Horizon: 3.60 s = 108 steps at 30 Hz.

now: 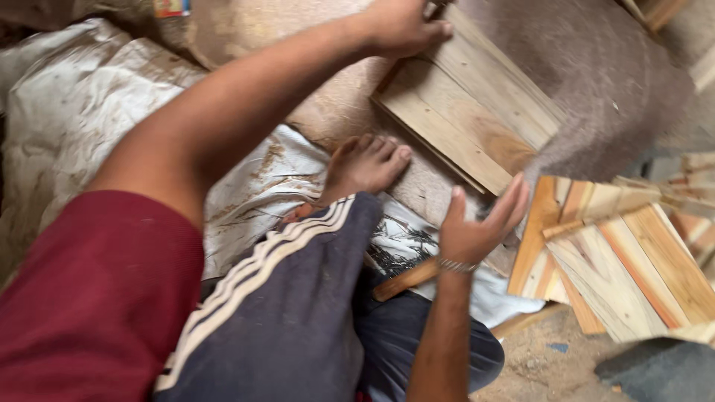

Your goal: The person assembles small wooden boxes by hammering nails into pre-drilled holes. They pick up wooden panels, align them, and use a hammer to secure the pieces together, stacking completed boxes nearby.

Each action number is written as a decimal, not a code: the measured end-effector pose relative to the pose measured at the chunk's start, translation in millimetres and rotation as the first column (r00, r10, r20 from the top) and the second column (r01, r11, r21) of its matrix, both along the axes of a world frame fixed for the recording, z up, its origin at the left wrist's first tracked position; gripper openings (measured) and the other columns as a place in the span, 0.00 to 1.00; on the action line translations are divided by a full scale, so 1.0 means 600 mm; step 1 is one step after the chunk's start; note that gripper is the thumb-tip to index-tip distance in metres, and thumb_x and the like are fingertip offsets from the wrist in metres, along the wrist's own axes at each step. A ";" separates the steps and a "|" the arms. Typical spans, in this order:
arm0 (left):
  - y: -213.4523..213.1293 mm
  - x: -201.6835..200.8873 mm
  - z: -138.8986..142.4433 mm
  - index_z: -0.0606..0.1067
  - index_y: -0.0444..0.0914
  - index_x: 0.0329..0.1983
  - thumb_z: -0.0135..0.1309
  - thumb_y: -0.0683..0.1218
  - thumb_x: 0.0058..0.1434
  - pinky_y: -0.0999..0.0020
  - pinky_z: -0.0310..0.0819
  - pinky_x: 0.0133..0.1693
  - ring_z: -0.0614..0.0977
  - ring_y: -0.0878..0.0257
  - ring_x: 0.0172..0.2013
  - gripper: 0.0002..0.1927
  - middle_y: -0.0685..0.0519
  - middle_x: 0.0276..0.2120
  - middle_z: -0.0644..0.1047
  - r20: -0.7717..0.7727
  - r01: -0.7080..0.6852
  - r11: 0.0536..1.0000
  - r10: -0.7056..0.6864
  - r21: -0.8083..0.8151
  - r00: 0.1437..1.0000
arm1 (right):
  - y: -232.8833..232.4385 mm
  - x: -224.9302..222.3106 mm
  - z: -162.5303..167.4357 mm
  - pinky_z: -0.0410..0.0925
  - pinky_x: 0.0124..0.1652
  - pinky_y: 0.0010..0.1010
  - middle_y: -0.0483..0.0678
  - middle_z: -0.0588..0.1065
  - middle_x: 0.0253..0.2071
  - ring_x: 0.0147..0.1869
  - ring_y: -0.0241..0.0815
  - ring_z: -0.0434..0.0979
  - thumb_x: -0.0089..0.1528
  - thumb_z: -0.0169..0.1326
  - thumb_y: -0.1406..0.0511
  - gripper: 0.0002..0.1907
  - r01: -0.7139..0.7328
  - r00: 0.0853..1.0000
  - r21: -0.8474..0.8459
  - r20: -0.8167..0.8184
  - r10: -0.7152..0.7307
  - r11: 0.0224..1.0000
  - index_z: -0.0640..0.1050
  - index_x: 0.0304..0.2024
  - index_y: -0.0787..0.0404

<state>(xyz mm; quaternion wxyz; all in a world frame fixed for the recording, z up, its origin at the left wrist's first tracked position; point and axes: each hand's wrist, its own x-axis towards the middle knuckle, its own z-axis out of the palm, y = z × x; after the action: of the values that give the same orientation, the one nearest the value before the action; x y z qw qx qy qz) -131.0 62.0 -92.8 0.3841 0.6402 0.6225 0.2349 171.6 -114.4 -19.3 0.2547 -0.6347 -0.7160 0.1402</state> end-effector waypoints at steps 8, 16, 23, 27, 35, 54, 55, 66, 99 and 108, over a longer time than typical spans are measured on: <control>-0.021 -0.017 -0.024 0.73 0.39 0.60 0.51 0.54 0.73 0.59 0.78 0.50 0.83 0.58 0.48 0.19 0.48 0.49 0.81 0.017 0.095 0.988 -0.098 0.122 0.995 | 0.015 -0.019 -0.023 0.60 0.71 0.45 0.65 0.62 0.72 0.77 0.61 0.61 0.58 0.70 0.69 0.45 0.071 0.997 -0.173 -0.030 -0.078 0.982 0.63 0.74 0.66; -0.129 0.031 0.146 0.67 0.46 0.63 0.37 0.56 0.74 0.57 0.69 0.52 0.75 0.56 0.48 0.20 0.50 0.48 0.74 -0.207 0.081 0.967 -0.133 -0.241 0.969 | 0.012 -0.011 -0.033 0.67 0.67 0.41 0.63 0.69 0.68 0.73 0.59 0.69 0.55 0.72 0.69 0.44 0.066 0.991 -0.149 -0.105 -0.082 0.987 0.67 0.70 0.68; -0.329 0.169 0.005 0.59 0.55 0.69 0.35 0.52 0.70 0.54 0.53 0.65 0.62 0.56 0.66 0.24 0.57 0.64 0.66 -0.516 0.142 0.944 -0.284 -0.298 0.808 | 0.018 -0.007 -0.034 0.65 0.68 0.42 0.65 0.70 0.68 0.72 0.61 0.70 0.56 0.73 0.70 0.42 -0.015 1.000 -0.084 -0.006 0.014 0.996 0.68 0.69 0.69; -0.328 0.169 -0.003 0.61 0.53 0.69 0.34 0.53 0.73 0.55 0.55 0.65 0.64 0.56 0.66 0.22 0.56 0.63 0.68 -0.488 0.119 0.948 -0.256 -0.294 0.834 | 0.017 -0.002 -0.039 0.65 0.67 0.43 0.65 0.69 0.67 0.72 0.61 0.68 0.56 0.74 0.68 0.43 -0.005 0.999 -0.109 0.033 0.008 0.994 0.67 0.69 0.70; -0.322 0.163 0.007 0.60 0.53 0.69 0.33 0.53 0.72 0.54 0.55 0.65 0.63 0.54 0.66 0.22 0.55 0.65 0.66 -0.477 0.135 0.932 -0.292 -0.336 0.829 | 0.007 -0.005 -0.054 0.66 0.68 0.40 0.63 0.70 0.69 0.73 0.58 0.71 0.59 0.70 0.71 0.42 0.008 0.998 -0.099 0.059 -0.002 0.995 0.66 0.72 0.64; -0.081 -0.091 -0.012 0.78 0.31 0.58 0.55 0.43 0.77 0.63 0.79 0.50 0.83 0.59 0.49 0.12 0.45 0.51 0.82 0.257 -0.054 0.986 0.012 0.156 0.966 | 0.013 -0.020 -0.073 0.75 0.60 0.33 0.59 0.75 0.64 0.65 0.48 0.79 0.61 0.68 0.62 0.43 0.089 0.971 -0.144 -0.206 -0.117 0.986 0.62 0.73 0.65; -0.088 -0.091 0.002 0.77 0.30 0.62 0.55 0.42 0.76 0.63 0.80 0.52 0.83 0.57 0.51 0.15 0.44 0.53 0.81 0.214 -0.063 0.990 0.035 0.130 0.976 | 0.013 -0.023 -0.077 0.75 0.60 0.34 0.59 0.75 0.63 0.66 0.50 0.78 0.60 0.68 0.60 0.43 0.079 0.970 -0.118 -0.219 -0.104 0.990 0.63 0.72 0.66; -0.184 -0.031 0.114 0.73 0.32 0.63 0.50 0.49 0.73 0.65 0.78 0.50 0.82 0.62 0.46 0.20 0.45 0.49 0.80 -0.072 -0.370 0.815 0.379 -0.446 0.923 | 0.015 -0.033 -0.100 0.70 0.64 0.42 0.58 0.67 0.62 0.69 0.53 0.69 0.60 0.59 0.42 0.48 0.151 0.892 -0.206 -0.393 -0.223 0.967 0.68 0.67 0.73; -0.305 0.208 0.084 0.79 0.46 0.46 0.57 0.52 0.61 0.47 0.77 0.43 0.85 0.50 0.42 0.12 0.53 0.43 0.83 -0.022 0.785 0.540 -0.828 -0.302 0.561 | -0.161 0.080 -0.033 0.76 0.42 0.23 0.54 0.79 0.51 0.48 0.36 0.81 0.67 0.59 0.68 0.25 0.296 0.661 -0.353 -0.595 -0.457 0.888 0.70 0.65 0.70; -0.388 0.309 -0.076 0.83 0.38 0.38 0.51 0.46 0.63 0.51 0.81 0.39 0.85 0.48 0.42 0.11 0.45 0.41 0.82 -0.225 0.931 0.211 -0.963 -0.298 0.147 | -0.158 0.062 0.011 0.73 0.39 0.22 0.47 0.81 0.37 0.39 0.33 0.80 0.68 0.58 0.66 0.18 0.267 0.717 -0.375 -0.538 -0.444 0.887 0.77 0.58 0.70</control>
<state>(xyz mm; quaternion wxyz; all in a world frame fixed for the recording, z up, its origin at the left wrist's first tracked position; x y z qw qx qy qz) 54.1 -170.6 -138.1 0.3503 0.9005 0.1509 -0.2087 208.6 -209.0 -12.9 0.4047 -0.7101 -0.4318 0.3815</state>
